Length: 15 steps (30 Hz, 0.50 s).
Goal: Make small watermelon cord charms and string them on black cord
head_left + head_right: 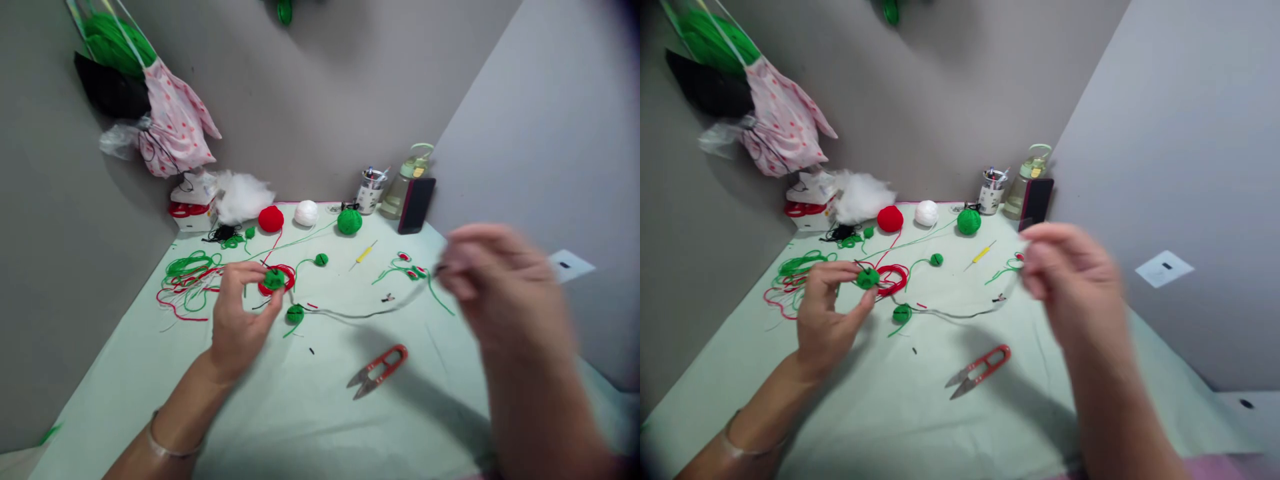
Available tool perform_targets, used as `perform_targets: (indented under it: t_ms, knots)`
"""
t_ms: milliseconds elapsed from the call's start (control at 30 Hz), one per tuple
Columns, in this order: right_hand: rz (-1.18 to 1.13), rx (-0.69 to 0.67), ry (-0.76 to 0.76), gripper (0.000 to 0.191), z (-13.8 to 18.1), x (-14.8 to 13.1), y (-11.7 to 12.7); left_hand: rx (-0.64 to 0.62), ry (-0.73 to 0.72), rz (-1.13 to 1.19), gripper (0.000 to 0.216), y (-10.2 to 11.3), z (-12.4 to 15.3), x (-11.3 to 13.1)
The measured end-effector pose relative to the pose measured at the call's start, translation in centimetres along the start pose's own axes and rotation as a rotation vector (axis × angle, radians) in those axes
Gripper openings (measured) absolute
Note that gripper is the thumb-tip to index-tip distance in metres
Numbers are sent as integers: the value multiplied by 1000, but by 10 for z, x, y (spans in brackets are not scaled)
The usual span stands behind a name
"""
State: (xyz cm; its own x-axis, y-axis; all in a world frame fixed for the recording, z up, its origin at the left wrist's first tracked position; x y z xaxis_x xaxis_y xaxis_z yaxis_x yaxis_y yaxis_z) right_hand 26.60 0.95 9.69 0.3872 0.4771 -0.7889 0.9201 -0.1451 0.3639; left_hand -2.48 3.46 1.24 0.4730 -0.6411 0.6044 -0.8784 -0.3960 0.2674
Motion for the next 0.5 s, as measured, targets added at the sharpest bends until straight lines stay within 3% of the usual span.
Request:
perform_targets:
  t_ms: [33,67,100,200,333,500]
  knots:
    - [-70,17,-40,16,2,3,-16,-34,-58,-12,30,-4,4,7]
    - [-58,-101,-89,12,5,6,-36,-75,-93,-29,32,-8,8,13]
    - [-24,-204,-114,10,9,8,-55,-113,-129,-33,33,-10,11,17]
    - [47,-294,-46,11,19,11,-94,-189,-182,-29,36,-14,17,25]
    - [92,-333,28,9,24,14,-104,-226,-187,-27,37,-17,22,26]
    - [26,-409,-67,16,20,7,-97,-253,-171,4,36,-19,21,25]
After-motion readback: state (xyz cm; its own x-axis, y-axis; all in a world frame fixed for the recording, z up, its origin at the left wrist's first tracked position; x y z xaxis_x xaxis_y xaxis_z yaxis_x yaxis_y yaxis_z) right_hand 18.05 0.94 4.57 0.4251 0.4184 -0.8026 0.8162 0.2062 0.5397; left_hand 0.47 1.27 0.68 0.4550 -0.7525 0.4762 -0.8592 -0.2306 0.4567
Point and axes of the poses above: each hand's wrist, its own z-axis away from the middle knuckle, its own y-axis out of the back of the hand, x = y × z, the point moved 2 cm from there along -z, towards the middle knuckle
